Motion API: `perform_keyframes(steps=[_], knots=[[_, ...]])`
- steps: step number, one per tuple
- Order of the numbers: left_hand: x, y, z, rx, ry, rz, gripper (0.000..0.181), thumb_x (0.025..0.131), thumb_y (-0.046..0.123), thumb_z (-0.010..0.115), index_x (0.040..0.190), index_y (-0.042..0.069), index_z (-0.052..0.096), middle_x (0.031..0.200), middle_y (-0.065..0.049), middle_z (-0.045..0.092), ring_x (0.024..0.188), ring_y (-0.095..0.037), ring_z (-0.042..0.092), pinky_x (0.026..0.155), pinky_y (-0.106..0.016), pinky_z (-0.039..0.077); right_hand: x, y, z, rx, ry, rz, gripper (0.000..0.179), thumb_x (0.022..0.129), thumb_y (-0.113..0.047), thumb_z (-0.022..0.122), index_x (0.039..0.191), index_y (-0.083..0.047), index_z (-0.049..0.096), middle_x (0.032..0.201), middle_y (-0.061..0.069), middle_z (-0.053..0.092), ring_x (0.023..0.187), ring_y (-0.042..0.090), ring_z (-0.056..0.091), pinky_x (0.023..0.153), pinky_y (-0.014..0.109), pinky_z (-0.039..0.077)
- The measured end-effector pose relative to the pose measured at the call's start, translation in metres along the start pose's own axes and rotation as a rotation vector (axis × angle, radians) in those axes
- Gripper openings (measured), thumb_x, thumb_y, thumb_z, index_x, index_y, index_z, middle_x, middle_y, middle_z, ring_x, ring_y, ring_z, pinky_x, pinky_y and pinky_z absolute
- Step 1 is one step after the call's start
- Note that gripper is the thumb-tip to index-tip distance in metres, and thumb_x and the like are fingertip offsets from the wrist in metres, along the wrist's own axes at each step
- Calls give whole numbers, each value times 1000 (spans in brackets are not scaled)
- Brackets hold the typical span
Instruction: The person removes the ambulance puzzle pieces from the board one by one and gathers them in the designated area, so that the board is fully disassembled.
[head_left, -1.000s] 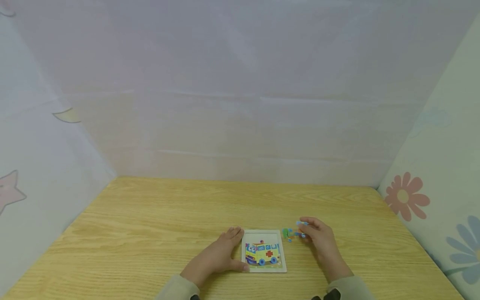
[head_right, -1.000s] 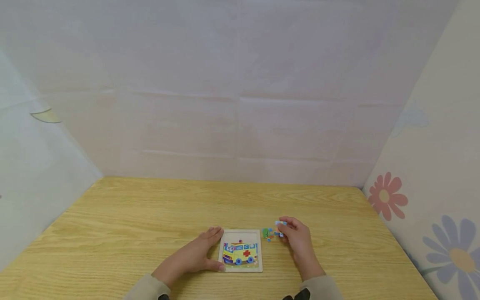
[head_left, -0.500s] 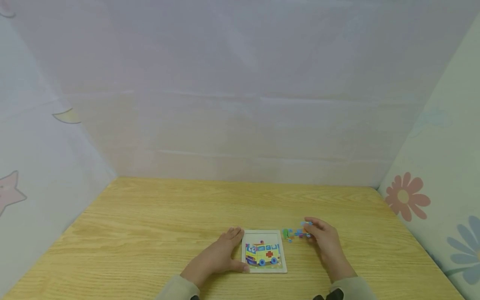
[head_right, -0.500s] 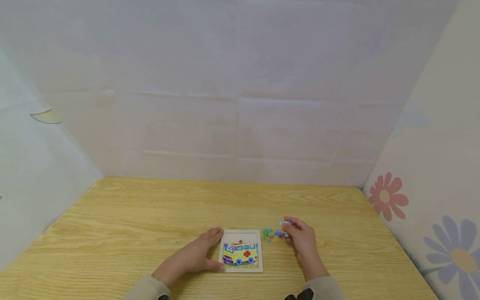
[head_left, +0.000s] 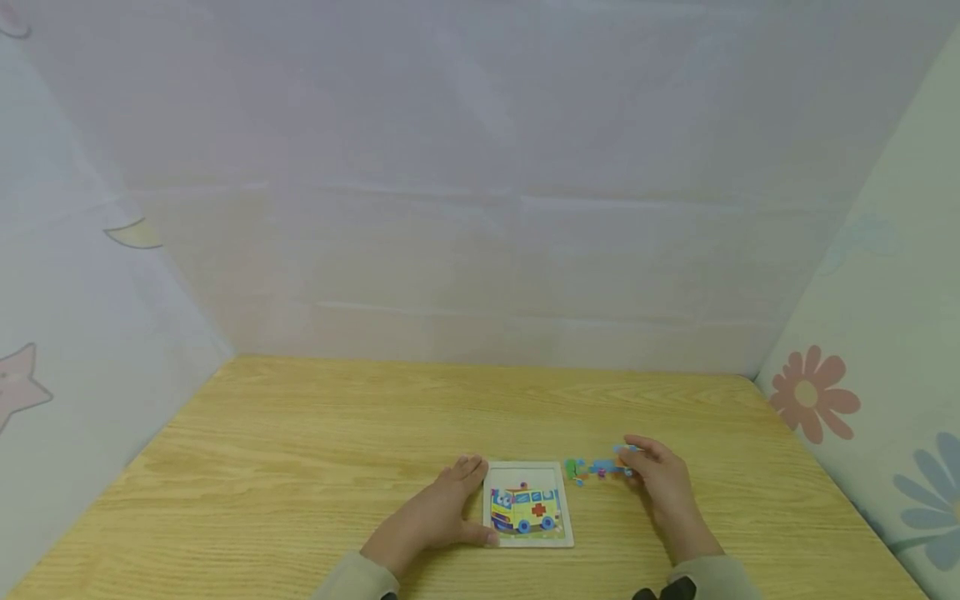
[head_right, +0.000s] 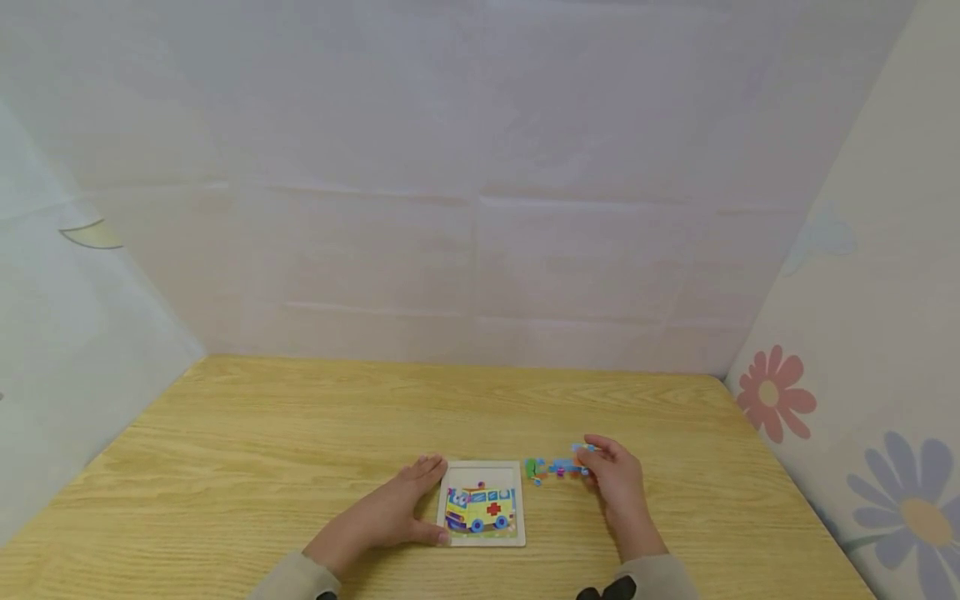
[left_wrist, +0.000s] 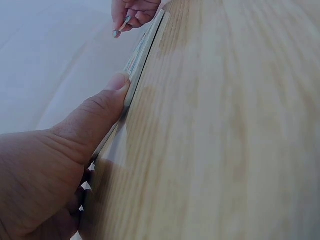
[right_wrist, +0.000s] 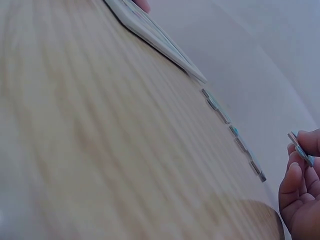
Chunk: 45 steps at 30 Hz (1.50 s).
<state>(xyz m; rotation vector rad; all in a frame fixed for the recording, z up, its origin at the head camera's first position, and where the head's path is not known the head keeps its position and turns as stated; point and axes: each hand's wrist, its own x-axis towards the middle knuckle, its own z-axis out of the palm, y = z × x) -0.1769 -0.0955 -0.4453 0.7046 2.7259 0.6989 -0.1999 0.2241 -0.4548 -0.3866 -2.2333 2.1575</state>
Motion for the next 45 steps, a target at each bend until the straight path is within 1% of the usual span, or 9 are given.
perform_keyframes(steps=[6, 11, 18, 21, 24, 30, 37, 40, 45], knots=[[-1, 0, 0, 7, 6, 7, 103, 68, 60, 70, 144, 3, 29, 152, -14, 22, 140, -33, 17, 113, -49, 21, 0, -1, -5, 6, 16, 10, 50, 88, -13, 62, 129, 7, 41, 80, -7, 61, 66, 4, 52, 58, 14, 48], [-1, 0, 0, 1, 9, 6, 103, 68, 60, 70, 144, 3, 29, 153, -14, 21, 140, -34, 17, 113, -49, 20, 0, -2, -8, 0, 36, -9, 45, 87, -12, 64, 123, 8, 45, 77, -8, 61, 65, 5, 53, 58, 16, 49], [-2, 0, 1, 2, 13, 5, 104, 67, 60, 69, 144, 3, 30, 152, -14, 22, 140, -35, 18, 112, -50, 21, 1, -4, -12, -2, 66, -3, 39, 86, -10, 64, 118, 6, 48, 73, -10, 60, 63, 5, 52, 55, 16, 47], [-2, 1, 0, 3, 12, 2, 104, 67, 60, 69, 144, 3, 30, 152, -14, 22, 140, -34, 18, 112, -50, 22, 4, -3, -14, -59, 74, -12, 40, 86, -10, 64, 119, 7, 48, 73, -10, 60, 62, 5, 52, 55, 16, 47], [-3, 1, 0, 1, 12, 1, 104, 67, 60, 70, 144, 3, 30, 152, -14, 22, 140, -34, 18, 112, -50, 21, 6, -2, -16, -154, 83, -24, 39, 86, -10, 63, 118, 7, 50, 74, -8, 60, 63, 6, 52, 56, 18, 48], [-2, 1, 0, 6, 13, 3, 104, 67, 60, 69, 144, 3, 29, 152, -14, 22, 140, -34, 18, 112, -50, 21, 6, -4, -17, -346, 56, -30, 39, 85, -15, 64, 118, 5, 54, 82, 2, 60, 67, 11, 54, 56, 20, 48], [-2, 1, 1, 7, 4, 1, 103, 68, 61, 69, 144, 3, 29, 152, -14, 22, 140, -33, 17, 113, -49, 20, 5, -5, -14, -480, 45, -61, 32, 84, -14, 64, 110, 5, 59, 82, 6, 60, 71, 15, 53, 58, 22, 46], [-2, 1, 1, 10, 4, 2, 103, 68, 61, 69, 144, 3, 29, 152, -14, 22, 140, -34, 18, 113, -49, 21, 5, -5, -14, -535, 44, -86, 31, 84, -15, 65, 107, 5, 60, 86, 9, 61, 76, 18, 54, 60, 24, 45], [-2, 0, 1, 8, 4, 0, 103, 68, 61, 68, 144, 3, 29, 152, -14, 22, 140, -33, 17, 112, -49, 21, 4, -7, -14, -594, 46, -90, 32, 84, -16, 65, 107, 5, 59, 95, 15, 61, 84, 24, 55, 64, 27, 47]])
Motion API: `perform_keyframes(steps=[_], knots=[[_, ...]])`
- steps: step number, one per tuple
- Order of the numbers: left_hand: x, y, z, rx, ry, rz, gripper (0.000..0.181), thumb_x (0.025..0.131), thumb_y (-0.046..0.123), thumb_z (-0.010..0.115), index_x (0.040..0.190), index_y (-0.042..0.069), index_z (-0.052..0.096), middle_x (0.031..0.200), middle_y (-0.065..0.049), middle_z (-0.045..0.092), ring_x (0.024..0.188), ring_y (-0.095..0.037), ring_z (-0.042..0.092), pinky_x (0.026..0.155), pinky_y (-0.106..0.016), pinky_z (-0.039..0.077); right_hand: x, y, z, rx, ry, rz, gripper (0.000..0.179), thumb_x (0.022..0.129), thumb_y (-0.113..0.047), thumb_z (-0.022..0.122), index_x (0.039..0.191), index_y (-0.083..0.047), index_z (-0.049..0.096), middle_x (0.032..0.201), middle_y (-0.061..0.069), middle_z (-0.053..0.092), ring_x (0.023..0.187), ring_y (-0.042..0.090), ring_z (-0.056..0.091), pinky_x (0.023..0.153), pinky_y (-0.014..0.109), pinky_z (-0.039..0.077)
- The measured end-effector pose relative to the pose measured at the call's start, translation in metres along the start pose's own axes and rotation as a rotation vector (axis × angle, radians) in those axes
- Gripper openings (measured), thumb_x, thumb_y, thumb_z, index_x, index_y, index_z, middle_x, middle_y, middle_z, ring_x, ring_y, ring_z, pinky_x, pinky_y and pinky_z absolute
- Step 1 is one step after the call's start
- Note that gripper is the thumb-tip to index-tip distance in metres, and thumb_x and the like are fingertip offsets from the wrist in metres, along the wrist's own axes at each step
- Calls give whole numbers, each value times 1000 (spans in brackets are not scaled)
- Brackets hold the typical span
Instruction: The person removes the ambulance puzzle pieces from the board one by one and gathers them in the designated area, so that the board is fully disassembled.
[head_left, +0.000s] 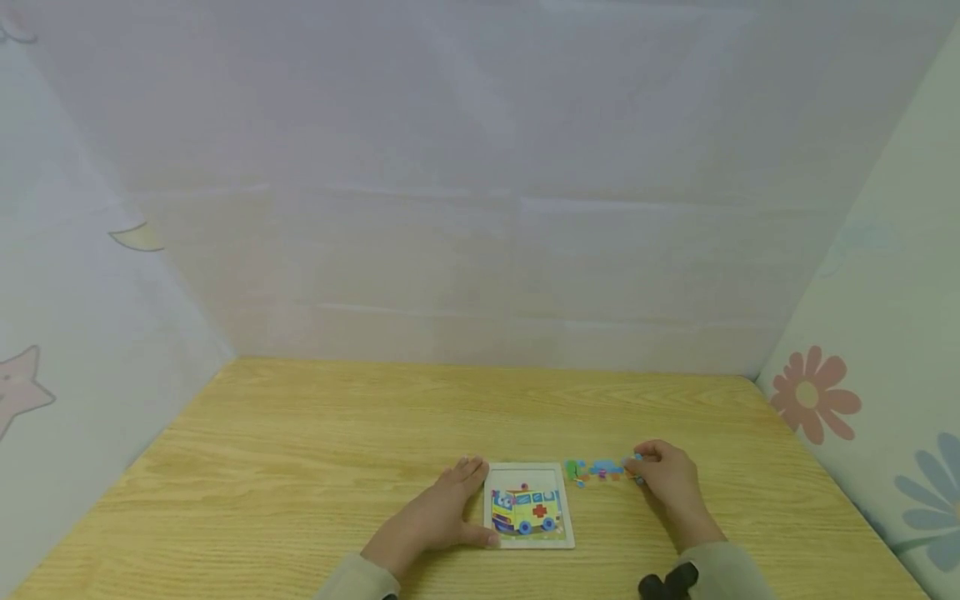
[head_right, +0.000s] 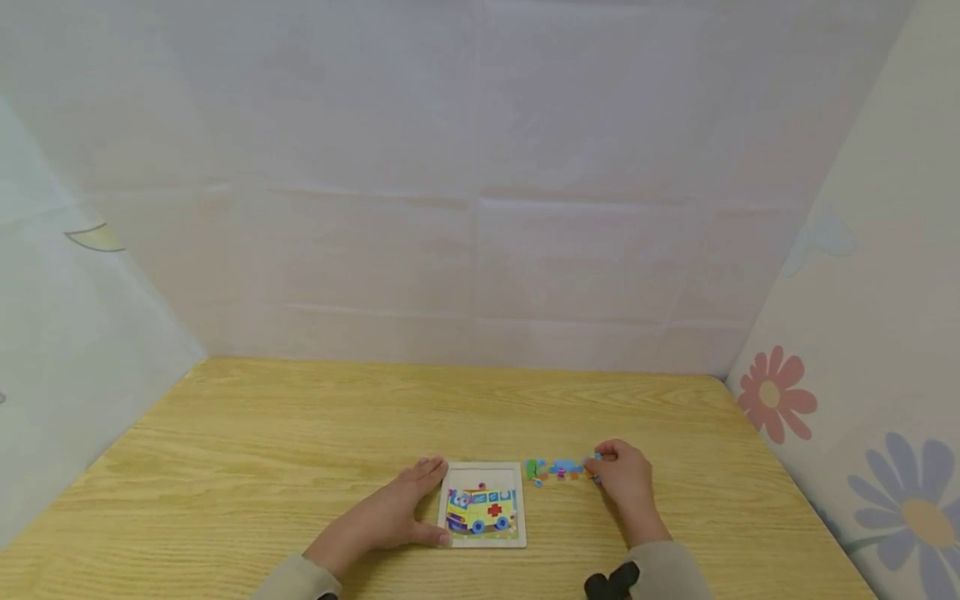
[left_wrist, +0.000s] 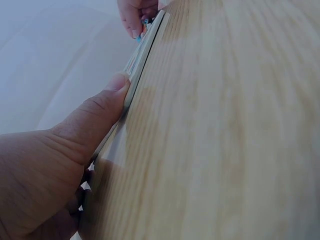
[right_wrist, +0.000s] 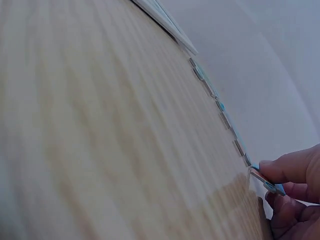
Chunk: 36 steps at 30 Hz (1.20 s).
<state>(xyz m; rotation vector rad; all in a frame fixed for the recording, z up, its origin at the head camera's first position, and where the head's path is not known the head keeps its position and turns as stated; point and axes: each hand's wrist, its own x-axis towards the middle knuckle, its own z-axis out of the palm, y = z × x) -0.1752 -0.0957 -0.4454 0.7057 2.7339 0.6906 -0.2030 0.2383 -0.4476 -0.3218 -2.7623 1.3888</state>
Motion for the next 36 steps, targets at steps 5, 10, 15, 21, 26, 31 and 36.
perform_keyframes(steps=[5, 10, 15, 21, 26, 31, 36], knots=[[0, 0, 1, 2, 4, -1, 104, 67, 61, 68, 144, 3, 29, 152, -14, 22, 140, -33, 17, 113, -49, 21, -1, -2, -2, -31, 1, -3, 37, 84, -19, 66, 109, 7, 57, 101, 20, 59, 90, 30, 55, 72, 37, 50], [0, 1, 0, -2, 3, -6, 104, 67, 60, 70, 144, 3, 29, 152, -14, 22, 140, -34, 17, 112, -49, 21, -2, -3, -2, -24, 27, 14, 39, 86, -20, 63, 111, 8, 55, 104, 24, 59, 94, 33, 56, 76, 42, 50], [0, 1, 0, 1, 2, -9, 103, 67, 60, 69, 144, 4, 30, 152, -13, 22, 140, -34, 18, 112, -49, 22, -3, -7, -2, -4, 68, 3, 37, 87, -19, 61, 112, 7, 56, 103, 23, 59, 94, 32, 55, 76, 40, 50], [1, 0, 1, 3, -1, -11, 103, 67, 61, 68, 144, 4, 30, 153, -13, 22, 140, -33, 17, 112, -49, 22, -9, -16, -2, 55, 66, -11, 38, 89, -22, 60, 115, 6, 54, 106, 20, 57, 97, 30, 53, 74, 31, 49], [1, -1, 1, 6, -2, -7, 104, 67, 61, 68, 144, 4, 30, 152, -13, 22, 140, -33, 17, 112, -49, 22, -14, -23, 1, 165, 44, 14, 42, 91, -24, 57, 121, 4, 50, 110, 16, 53, 97, 24, 50, 71, 21, 46], [1, -1, 1, 9, 3, -5, 104, 67, 61, 69, 144, 4, 30, 152, -13, 22, 140, -33, 18, 112, -49, 22, -18, -30, 9, 323, 25, 21, 42, 93, -19, 54, 128, 1, 42, 105, 7, 51, 89, 18, 52, 73, 21, 50], [1, -1, 1, 5, 4, -3, 103, 67, 61, 69, 144, 4, 30, 152, -13, 22, 140, -33, 17, 112, -49, 21, -22, -38, 19, 413, -11, -5, 40, 93, -16, 54, 127, 0, 42, 101, 3, 50, 87, 13, 50, 73, 18, 49]])
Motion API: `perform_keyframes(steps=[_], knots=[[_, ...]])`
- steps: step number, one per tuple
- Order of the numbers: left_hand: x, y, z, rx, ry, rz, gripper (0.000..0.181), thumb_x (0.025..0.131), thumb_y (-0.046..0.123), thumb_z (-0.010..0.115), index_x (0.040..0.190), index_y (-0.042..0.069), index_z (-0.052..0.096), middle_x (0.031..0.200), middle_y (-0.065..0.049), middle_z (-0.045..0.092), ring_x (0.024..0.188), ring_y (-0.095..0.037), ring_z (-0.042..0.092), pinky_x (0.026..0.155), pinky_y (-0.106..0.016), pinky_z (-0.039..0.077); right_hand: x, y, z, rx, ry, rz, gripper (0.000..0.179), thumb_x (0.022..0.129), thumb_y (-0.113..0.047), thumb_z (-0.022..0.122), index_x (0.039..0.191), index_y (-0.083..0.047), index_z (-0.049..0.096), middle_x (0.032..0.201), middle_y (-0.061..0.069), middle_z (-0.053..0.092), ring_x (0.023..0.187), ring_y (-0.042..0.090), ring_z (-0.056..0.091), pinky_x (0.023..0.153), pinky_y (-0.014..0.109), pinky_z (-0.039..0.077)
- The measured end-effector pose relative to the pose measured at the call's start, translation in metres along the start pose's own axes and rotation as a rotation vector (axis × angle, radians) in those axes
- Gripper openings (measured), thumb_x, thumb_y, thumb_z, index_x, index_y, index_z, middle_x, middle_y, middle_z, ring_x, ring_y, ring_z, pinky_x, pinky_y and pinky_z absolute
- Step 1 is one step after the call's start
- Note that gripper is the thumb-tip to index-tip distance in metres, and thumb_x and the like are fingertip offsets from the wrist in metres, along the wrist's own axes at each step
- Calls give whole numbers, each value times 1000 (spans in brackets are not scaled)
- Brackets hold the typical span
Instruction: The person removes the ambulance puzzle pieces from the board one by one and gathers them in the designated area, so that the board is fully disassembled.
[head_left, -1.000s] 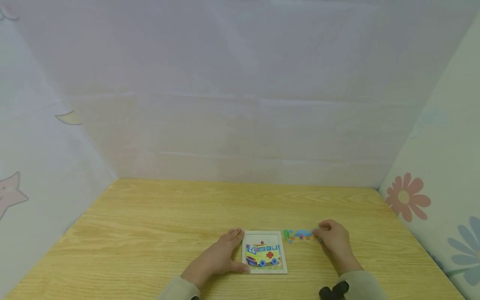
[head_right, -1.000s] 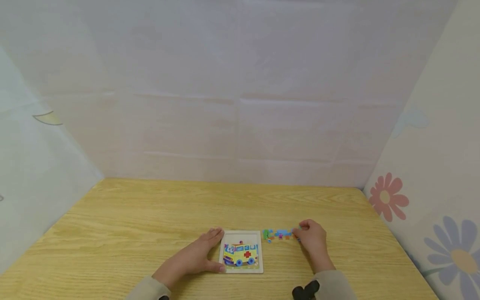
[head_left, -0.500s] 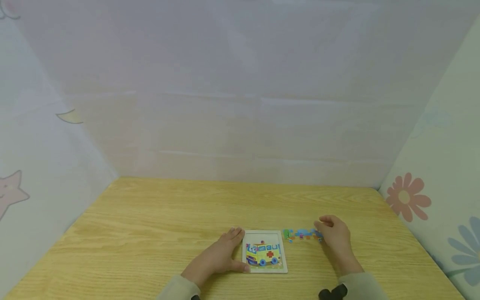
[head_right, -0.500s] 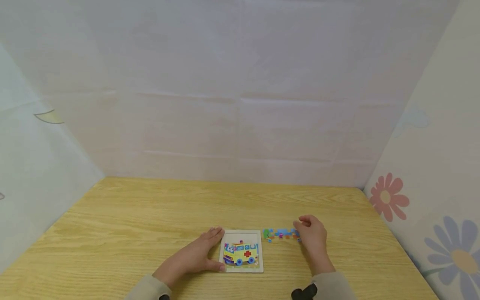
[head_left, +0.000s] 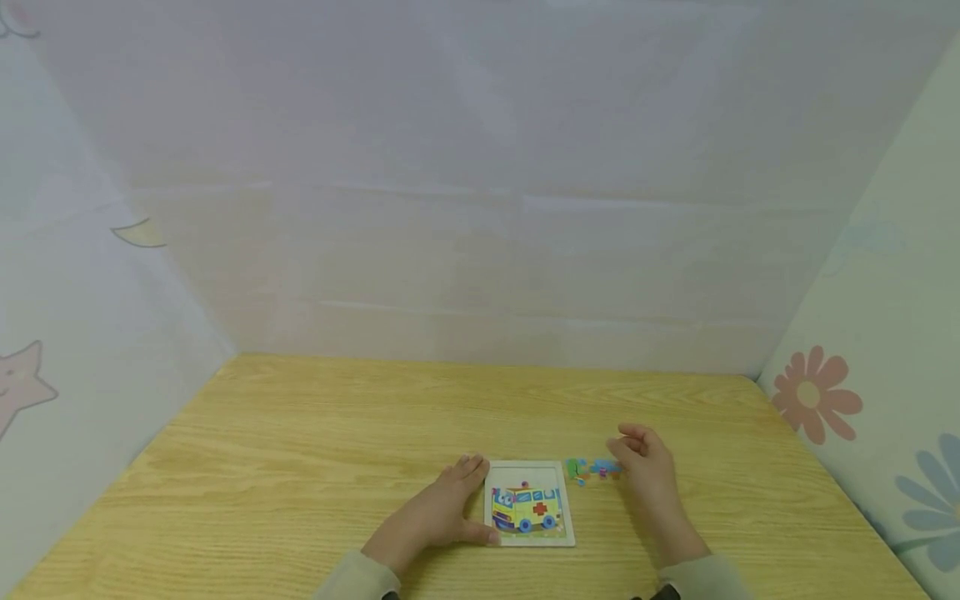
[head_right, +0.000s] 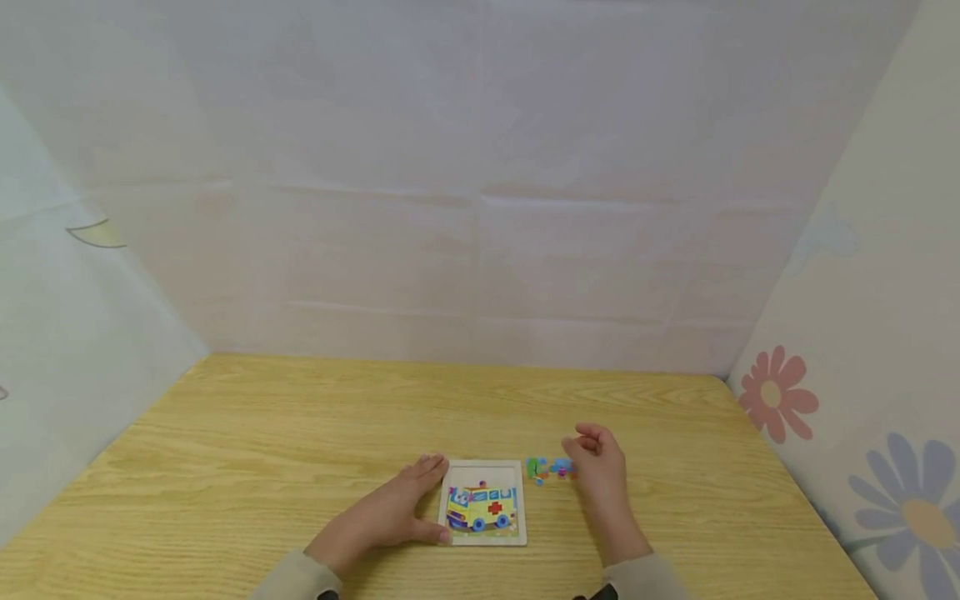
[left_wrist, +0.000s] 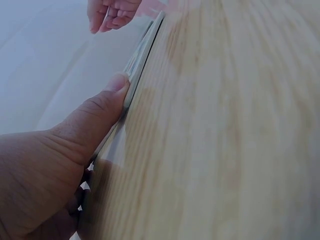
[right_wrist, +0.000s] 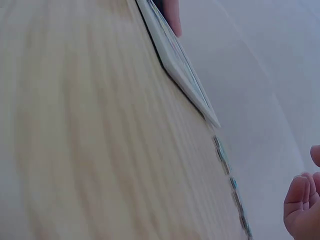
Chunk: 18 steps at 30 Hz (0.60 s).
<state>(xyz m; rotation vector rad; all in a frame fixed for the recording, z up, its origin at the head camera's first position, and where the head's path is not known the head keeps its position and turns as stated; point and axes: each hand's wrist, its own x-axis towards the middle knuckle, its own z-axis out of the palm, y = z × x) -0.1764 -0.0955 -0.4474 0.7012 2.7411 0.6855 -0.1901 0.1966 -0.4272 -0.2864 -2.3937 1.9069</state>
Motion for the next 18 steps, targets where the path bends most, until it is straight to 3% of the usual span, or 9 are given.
perform_keyframes(steps=[9, 18], knots=[[-1, 2, -1, 0, 4, 4, 103, 67, 61, 69, 144, 3, 30, 152, -14, 23, 140, -34, 18, 112, -49, 22, -9, -7, 30, -58, -61, -24, 36, 90, -15, 58, 123, -2, 52, 108, 10, 56, 92, 16, 53, 76, 23, 50], [-2, 2, -2, -12, 5, -5, 102, 67, 60, 70, 144, 4, 31, 152, -13, 24, 140, -34, 19, 112, -50, 23, -15, -10, 51, -126, -141, -175, 24, 86, -10, 64, 109, -3, 63, 93, 3, 63, 88, 13, 56, 76, 19, 48]])
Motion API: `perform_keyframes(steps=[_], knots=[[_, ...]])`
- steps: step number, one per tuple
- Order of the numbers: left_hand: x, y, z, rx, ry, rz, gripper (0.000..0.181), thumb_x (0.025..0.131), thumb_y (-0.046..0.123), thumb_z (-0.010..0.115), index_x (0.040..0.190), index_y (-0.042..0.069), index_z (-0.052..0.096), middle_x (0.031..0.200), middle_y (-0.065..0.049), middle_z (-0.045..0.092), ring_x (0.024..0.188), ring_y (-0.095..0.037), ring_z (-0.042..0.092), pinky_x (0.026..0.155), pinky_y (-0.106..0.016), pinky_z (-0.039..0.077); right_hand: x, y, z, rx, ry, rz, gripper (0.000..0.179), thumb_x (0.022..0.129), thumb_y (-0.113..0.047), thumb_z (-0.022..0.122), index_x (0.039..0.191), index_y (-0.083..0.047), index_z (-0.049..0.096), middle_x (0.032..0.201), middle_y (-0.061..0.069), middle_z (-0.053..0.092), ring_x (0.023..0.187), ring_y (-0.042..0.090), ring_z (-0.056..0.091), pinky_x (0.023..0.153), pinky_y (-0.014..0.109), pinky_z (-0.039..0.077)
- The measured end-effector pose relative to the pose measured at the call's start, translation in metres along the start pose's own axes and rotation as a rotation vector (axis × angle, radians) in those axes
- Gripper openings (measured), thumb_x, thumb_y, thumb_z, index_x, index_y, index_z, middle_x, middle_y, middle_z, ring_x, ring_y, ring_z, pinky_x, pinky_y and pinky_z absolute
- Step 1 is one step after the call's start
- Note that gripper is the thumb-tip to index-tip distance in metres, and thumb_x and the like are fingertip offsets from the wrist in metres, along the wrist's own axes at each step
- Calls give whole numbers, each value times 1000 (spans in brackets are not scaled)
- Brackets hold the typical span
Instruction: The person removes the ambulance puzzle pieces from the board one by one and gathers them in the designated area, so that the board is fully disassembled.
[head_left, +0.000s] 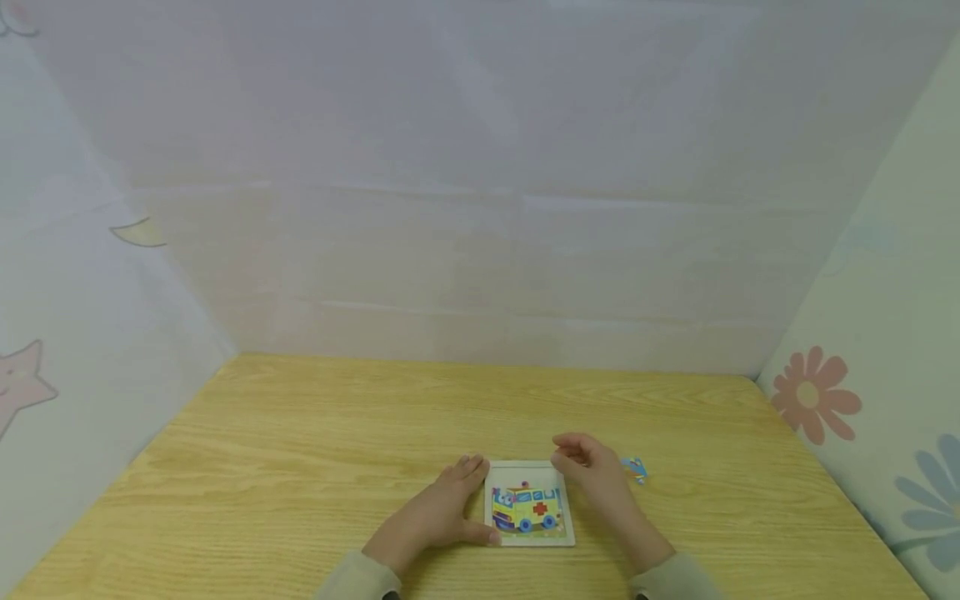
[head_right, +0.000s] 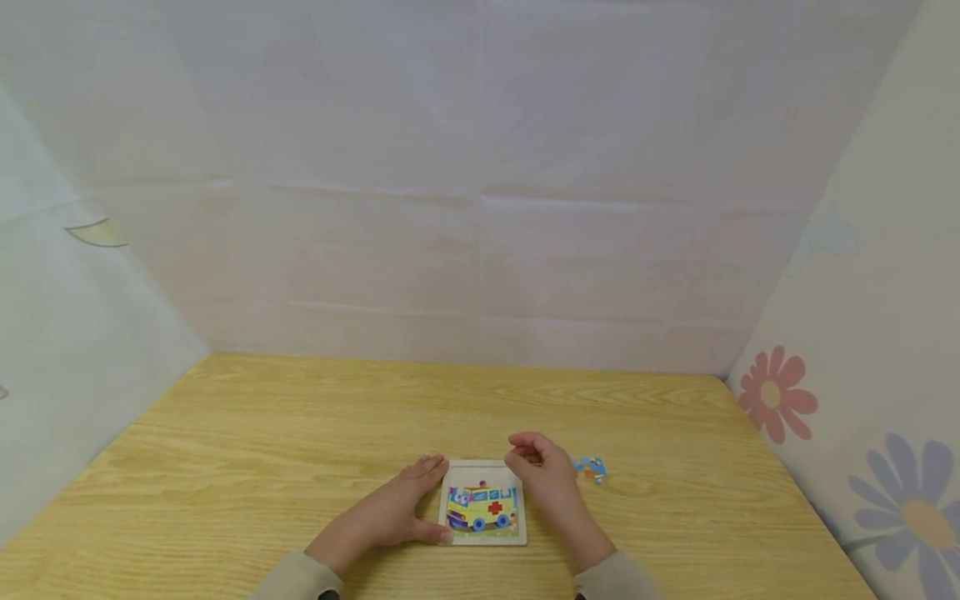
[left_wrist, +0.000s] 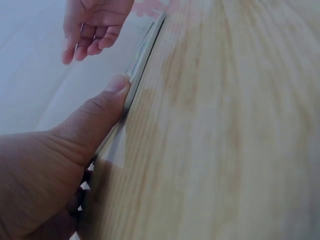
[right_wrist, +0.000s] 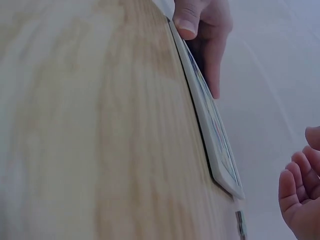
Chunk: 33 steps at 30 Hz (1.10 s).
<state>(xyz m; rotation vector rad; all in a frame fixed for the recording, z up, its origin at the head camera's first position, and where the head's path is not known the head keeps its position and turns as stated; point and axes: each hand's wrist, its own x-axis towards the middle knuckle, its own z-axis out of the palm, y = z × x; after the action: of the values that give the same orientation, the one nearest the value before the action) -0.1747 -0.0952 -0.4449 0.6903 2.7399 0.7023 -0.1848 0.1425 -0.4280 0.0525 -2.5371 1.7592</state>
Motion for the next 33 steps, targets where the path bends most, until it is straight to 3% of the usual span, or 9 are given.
perform_keyframes(steps=[12, 21, 33], knots=[[0, 0, -1, -2, 2, 7, 102, 68, 59, 70, 144, 3, 31, 152, -15, 24, 139, -35, 19, 112, -50, 23, -2, -1, 15, -30, -209, -154, 25, 86, -12, 65, 108, 0, 62, 91, 5, 64, 85, 12, 58, 76, 19, 50], [0, -1, 1, -5, 11, 12, 103, 67, 60, 70, 143, 3, 31, 151, -15, 25, 139, -35, 20, 111, -51, 24, -3, -2, 22, -87, -384, -245, 27, 88, -12, 63, 112, 1, 61, 105, 15, 64, 92, 20, 60, 78, 19, 51], [0, -2, 0, -20, -9, 12, 103, 68, 61, 68, 144, 3, 30, 152, -15, 23, 140, -35, 18, 112, -51, 22, 0, 2, 27, -233, -488, -297, 29, 86, -16, 65, 113, -4, 63, 111, 9, 65, 100, 26, 59, 80, 24, 51]])
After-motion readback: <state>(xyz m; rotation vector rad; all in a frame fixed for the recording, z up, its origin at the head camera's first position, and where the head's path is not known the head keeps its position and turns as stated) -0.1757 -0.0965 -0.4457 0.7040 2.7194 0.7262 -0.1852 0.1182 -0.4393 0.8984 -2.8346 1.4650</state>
